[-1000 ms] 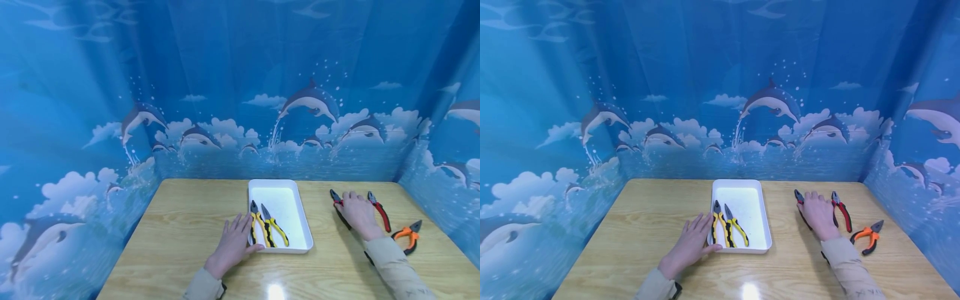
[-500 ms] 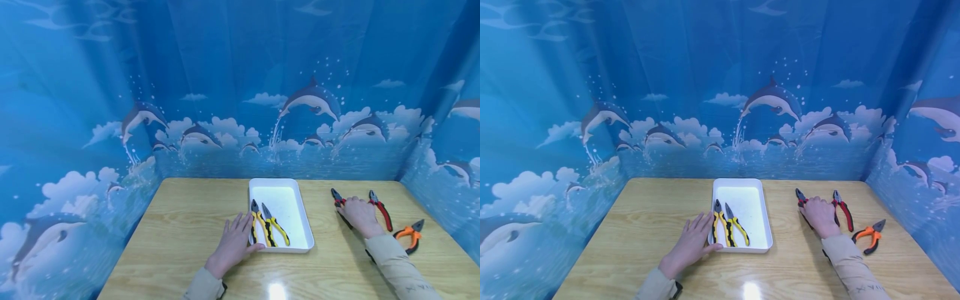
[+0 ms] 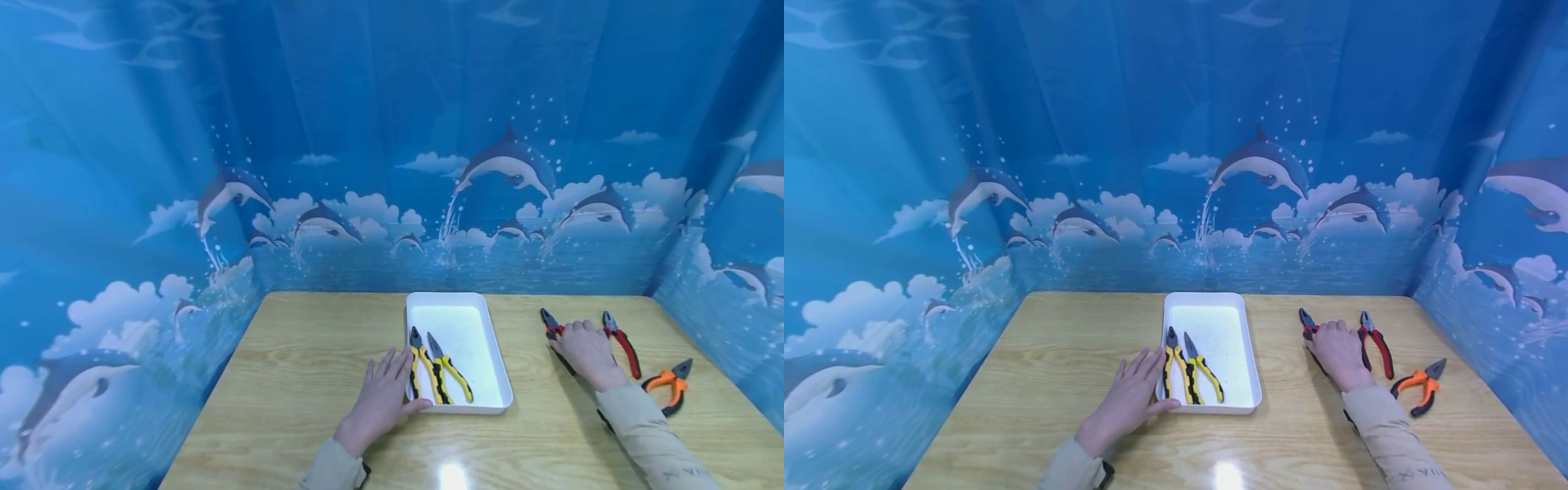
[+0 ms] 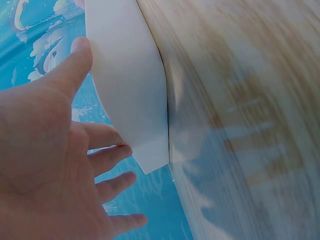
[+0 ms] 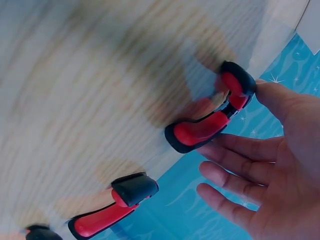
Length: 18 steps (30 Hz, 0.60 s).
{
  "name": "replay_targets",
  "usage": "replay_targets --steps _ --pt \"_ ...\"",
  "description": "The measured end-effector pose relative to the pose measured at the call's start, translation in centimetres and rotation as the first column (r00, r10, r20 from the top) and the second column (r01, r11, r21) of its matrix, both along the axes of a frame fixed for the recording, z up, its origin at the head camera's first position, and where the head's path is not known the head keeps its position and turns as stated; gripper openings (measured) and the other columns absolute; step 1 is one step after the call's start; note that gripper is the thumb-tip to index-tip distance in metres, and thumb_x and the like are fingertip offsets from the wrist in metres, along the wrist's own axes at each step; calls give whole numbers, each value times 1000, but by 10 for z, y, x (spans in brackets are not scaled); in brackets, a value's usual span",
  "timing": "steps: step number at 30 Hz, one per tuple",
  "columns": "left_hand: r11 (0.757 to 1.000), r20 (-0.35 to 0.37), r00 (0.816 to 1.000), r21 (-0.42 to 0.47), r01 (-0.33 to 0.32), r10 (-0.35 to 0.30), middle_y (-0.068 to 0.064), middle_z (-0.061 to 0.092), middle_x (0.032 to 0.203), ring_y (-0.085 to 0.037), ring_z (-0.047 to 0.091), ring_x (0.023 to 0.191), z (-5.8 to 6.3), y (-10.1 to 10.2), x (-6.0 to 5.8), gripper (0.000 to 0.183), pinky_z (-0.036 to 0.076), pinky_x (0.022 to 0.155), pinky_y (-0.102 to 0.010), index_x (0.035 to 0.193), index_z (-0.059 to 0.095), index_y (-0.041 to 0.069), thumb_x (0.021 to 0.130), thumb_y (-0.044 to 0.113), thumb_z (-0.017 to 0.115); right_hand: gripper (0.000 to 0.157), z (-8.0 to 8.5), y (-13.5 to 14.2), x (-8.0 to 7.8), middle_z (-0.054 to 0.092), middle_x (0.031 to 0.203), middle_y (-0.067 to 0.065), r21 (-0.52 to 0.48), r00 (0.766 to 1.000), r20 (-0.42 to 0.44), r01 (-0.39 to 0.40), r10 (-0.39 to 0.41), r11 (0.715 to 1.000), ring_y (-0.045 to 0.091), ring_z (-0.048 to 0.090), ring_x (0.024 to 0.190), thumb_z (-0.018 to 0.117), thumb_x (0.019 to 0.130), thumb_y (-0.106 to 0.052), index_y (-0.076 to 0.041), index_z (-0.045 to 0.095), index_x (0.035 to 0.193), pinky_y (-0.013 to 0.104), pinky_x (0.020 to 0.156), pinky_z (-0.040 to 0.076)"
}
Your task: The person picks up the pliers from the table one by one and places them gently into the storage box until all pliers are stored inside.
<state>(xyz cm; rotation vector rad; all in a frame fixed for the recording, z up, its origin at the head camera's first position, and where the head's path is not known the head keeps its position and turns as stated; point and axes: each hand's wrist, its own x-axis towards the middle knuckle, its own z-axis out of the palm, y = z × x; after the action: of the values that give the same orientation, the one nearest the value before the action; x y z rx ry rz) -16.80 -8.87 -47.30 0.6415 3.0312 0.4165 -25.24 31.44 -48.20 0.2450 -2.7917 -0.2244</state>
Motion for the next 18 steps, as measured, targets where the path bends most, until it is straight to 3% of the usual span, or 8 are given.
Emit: replay_targets --steps 11,18 --pt "1000 0 1000 -5 -7 7 -12 29 165 -39 25 151 0 1 1 94 22 119 -67 157 34 4 90 68 55 49 0 1 2 55 73 21 -5 999 36 1 -1 1000 36 55 70 77 90 -31 12 57 79 49 53 53" --pt "1000 -6 1000 6 -2 2 -13 29 165 -40 26 151 1 0 1 93 21 119 -68 156 35 3 91 65 57 49 2 -2 4 55 70 18 5 998 37 -41 41 999 33 55 67 79 89 -33 8 55 75 45 54 52"
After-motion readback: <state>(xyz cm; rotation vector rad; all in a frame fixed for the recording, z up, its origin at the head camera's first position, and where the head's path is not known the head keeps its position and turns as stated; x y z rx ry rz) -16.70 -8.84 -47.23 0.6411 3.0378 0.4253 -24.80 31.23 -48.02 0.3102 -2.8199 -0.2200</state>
